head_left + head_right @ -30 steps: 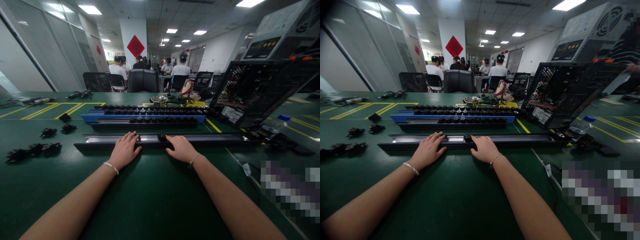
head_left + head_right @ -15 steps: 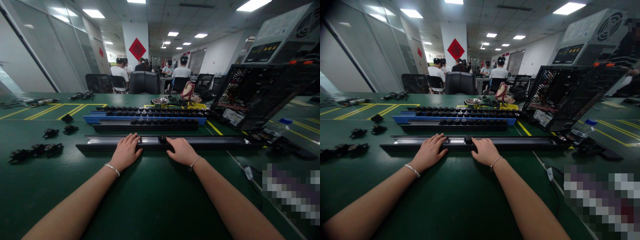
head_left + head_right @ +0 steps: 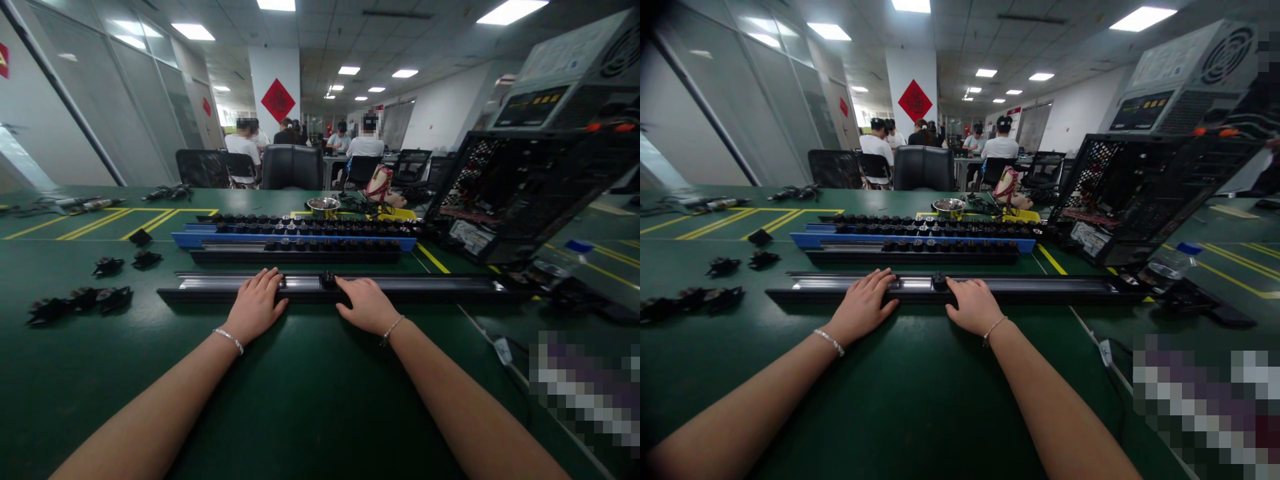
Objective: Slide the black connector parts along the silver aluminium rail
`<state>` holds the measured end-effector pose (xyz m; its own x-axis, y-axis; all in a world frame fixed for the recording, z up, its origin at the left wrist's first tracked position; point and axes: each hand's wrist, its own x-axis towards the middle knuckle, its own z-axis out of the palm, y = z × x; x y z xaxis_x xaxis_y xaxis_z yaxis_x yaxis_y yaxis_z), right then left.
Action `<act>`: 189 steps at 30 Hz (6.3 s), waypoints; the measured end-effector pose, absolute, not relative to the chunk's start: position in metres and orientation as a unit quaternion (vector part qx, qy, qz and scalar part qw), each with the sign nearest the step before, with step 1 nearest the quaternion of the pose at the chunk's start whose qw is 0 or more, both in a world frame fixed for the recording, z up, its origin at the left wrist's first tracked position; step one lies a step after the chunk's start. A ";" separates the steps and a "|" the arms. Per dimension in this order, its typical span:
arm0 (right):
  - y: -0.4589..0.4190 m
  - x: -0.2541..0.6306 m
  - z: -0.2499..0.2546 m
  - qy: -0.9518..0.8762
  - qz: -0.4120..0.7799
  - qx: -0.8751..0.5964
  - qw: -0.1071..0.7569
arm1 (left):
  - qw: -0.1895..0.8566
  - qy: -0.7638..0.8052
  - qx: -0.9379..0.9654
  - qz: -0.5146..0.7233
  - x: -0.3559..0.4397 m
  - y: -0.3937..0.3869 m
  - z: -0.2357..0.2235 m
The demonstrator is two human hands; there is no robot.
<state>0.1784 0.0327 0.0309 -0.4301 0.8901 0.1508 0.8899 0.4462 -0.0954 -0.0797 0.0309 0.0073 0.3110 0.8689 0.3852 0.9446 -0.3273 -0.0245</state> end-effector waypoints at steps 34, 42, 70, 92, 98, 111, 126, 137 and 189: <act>0.027 0.156 0.021 -0.840 -0.006 -0.514 0.175 | 0.113 -0.518 -0.832 -0.163 -0.073 0.028 0.009; 0.024 0.155 0.024 -0.863 0.011 -0.474 0.176 | 0.112 -0.506 -0.843 -0.145 -0.074 0.027 0.010; 0.027 0.151 0.018 -0.883 0.045 -0.442 0.153 | 0.142 -0.489 -0.847 -0.151 -0.062 0.022 0.004; 0.027 0.143 0.006 -0.893 0.002 -0.394 0.217 | 0.192 -0.516 -0.822 -0.150 -0.050 0.018 0.001; 0.027 0.143 0.005 -0.895 -0.005 -0.389 0.218 | 0.172 -0.519 -0.823 -0.155 -0.049 0.018 0.002; 0.027 0.145 0.008 -0.902 -0.009 -0.383 0.197 | 0.132 -0.533 -0.816 -0.181 -0.050 0.018 0.004; 0.027 0.145 0.010 -0.906 -0.023 -0.382 0.177 | 0.114 -0.547 -0.803 -0.206 -0.053 0.020 0.005; 0.026 0.145 0.012 -0.907 -0.024 -0.383 0.172 | 0.118 -0.552 -0.797 -0.214 -0.052 0.020 0.007; 0.028 0.148 0.010 -0.906 -0.015 -0.382 0.181 | 0.127 -0.638 -0.713 -0.263 -0.079 0.026 0.013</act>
<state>0.1481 0.0278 0.0099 -0.6427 0.6871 0.3389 0.6980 0.7075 -0.1106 -0.0786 0.0262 0.0132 0.0481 0.8422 0.5370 0.9760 -0.1541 0.1542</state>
